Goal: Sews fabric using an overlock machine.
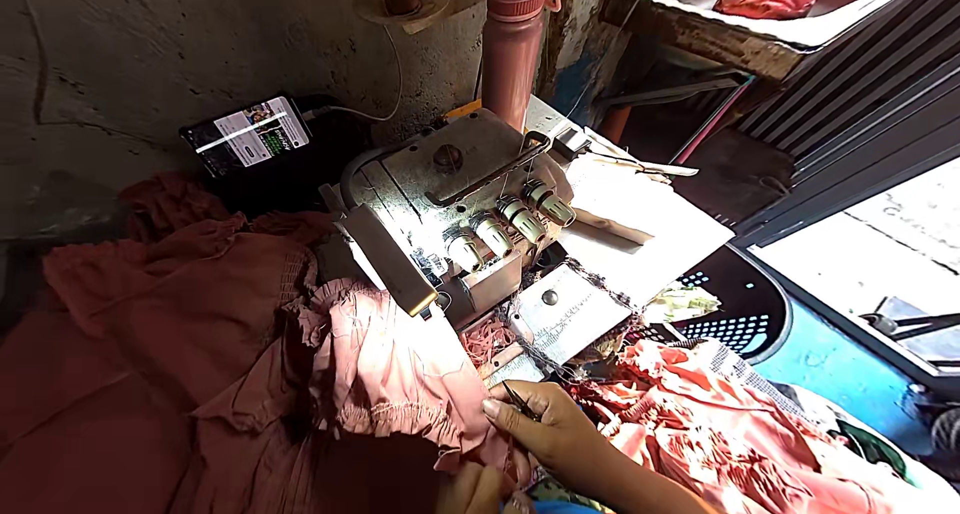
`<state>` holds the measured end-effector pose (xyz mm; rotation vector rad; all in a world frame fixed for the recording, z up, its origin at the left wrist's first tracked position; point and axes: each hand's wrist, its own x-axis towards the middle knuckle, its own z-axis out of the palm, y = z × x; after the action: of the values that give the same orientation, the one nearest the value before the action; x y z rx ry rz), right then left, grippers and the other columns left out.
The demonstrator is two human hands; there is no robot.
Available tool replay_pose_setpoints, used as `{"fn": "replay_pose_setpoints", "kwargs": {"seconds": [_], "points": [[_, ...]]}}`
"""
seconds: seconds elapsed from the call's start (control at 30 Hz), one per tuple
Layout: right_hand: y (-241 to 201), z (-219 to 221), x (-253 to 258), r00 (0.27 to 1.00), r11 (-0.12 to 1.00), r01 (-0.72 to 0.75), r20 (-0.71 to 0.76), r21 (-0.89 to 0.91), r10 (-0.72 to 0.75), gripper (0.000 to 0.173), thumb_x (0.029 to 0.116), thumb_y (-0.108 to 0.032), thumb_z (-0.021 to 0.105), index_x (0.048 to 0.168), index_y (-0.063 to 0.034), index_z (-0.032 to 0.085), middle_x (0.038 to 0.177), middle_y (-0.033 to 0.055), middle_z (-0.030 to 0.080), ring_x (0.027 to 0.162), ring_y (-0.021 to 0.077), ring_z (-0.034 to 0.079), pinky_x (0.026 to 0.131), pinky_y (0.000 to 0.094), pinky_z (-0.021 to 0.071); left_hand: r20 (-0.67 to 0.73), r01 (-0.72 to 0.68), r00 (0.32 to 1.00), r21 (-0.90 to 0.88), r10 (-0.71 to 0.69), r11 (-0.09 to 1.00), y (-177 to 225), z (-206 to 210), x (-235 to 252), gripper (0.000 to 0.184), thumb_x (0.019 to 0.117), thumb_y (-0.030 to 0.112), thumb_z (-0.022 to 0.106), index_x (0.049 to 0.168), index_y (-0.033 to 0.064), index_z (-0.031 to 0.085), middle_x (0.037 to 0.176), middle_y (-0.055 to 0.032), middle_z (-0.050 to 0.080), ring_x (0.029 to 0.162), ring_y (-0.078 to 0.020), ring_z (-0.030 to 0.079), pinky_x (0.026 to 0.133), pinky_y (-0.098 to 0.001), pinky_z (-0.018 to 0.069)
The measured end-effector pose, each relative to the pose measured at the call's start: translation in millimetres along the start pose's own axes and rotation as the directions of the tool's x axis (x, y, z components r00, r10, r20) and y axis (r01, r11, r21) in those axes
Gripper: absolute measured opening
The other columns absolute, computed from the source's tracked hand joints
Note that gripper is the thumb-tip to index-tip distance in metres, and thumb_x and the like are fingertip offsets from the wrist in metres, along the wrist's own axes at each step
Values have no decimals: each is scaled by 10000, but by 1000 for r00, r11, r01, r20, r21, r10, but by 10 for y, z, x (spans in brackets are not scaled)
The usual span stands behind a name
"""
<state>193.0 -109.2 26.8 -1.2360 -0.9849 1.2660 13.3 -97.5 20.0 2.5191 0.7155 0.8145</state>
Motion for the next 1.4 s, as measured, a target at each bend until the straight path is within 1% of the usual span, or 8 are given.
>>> {"fn": "replay_pose_setpoints", "kwargs": {"seconds": [0.1, 0.2, 0.3, 0.4, 0.53, 0.77, 1.1, 1.4], "points": [[74, -3, -24, 994, 989, 61, -79, -135, -73, 265, 1013, -292, 609, 824, -112, 655, 619, -103, 532, 518, -71, 479, 492, 125, 404, 501, 604, 795, -592, -343, 534, -61, 189, -99, 445, 976, 431, 620, 1038, -3, 700, 900, -76, 703, 841, -138, 663, 786, -309, 534], [153, 4, -62, 975, 965, 147, -131, -215, -178, 311, 1020, -301, 605, 791, -92, 633, 595, -83, 513, 498, -70, 448, 473, 113, 369, 364, 441, 661, -896, -656, -52, -96, 280, 52, 292, 893, 489, 714, 1006, 226, 767, 915, 76, 776, 824, -24, 722, 797, -234, 592], [155, 17, -69, 956, 951, 212, -152, -223, -249, 303, 1015, -267, 611, 776, -80, 618, 575, -77, 478, 488, -80, 418, 468, 95, 345, -277, 272, 713, -738, -644, 618, -90, 319, 219, 199, 940, 241, 722, 1097, 121, 700, 999, 149, 748, 972, 74, 683, 896, -167, 567], [136, 16, 35, 955, 949, 222, -145, -226, -258, 301, 1016, -274, 608, 776, -92, 620, 577, -83, 483, 480, -74, 426, 461, 105, 354, -425, 227, 829, -335, -362, 914, -158, 170, 400, 359, 974, 238, 673, 1042, -115, 675, 993, -74, 741, 999, 51, 667, 937, -136, 512], [53, 18, 336, 971, 967, 170, -133, -190, -197, 278, 1000, -270, 596, 773, -114, 628, 591, -98, 477, 486, -53, 432, 463, 144, 370, -311, 332, 869, -213, -386, 919, -66, -184, 829, 384, 933, 215, 657, 893, -167, 673, 824, -129, 726, 826, 39, 668, 820, -118, 518], [-82, 58, 843, 962, 976, 125, -221, -180, -164, 309, 871, -224, 671, 645, -193, 463, 564, -124, 383, 502, -28, 359, 490, 185, 289, -159, 388, 916, 111, -369, 915, -698, -307, 952, 332, 1034, 196, 491, 1095, -57, 696, 1048, -146, 720, 1065, -127, 673, 961, -268, 503], [-122, -50, 731, 966, 922, 83, -198, -377, -168, 332, 902, -345, 679, 685, -166, 501, 585, -106, 377, 525, 18, 371, 519, 243, 310, -32, 632, 767, 203, -640, 748, -1086, -599, 1494, 410, 1077, 263, 484, 1102, -88, 694, 1093, -273, 696, 1112, -357, 659, 981, -567, 460], [-454, -43, 461, 932, 605, 218, -21, -766, -362, 382, 977, -343, 637, 1245, -71, 636, 1067, 83, 719, 854, 212, 710, 689, 401, 578, -284, 745, 647, 34, -708, 667, -899, -616, 1206, 498, 1105, 296, 388, 1219, -119, 637, 1200, -261, 684, 1194, -265, 649, 1049, -409, 466]]}}
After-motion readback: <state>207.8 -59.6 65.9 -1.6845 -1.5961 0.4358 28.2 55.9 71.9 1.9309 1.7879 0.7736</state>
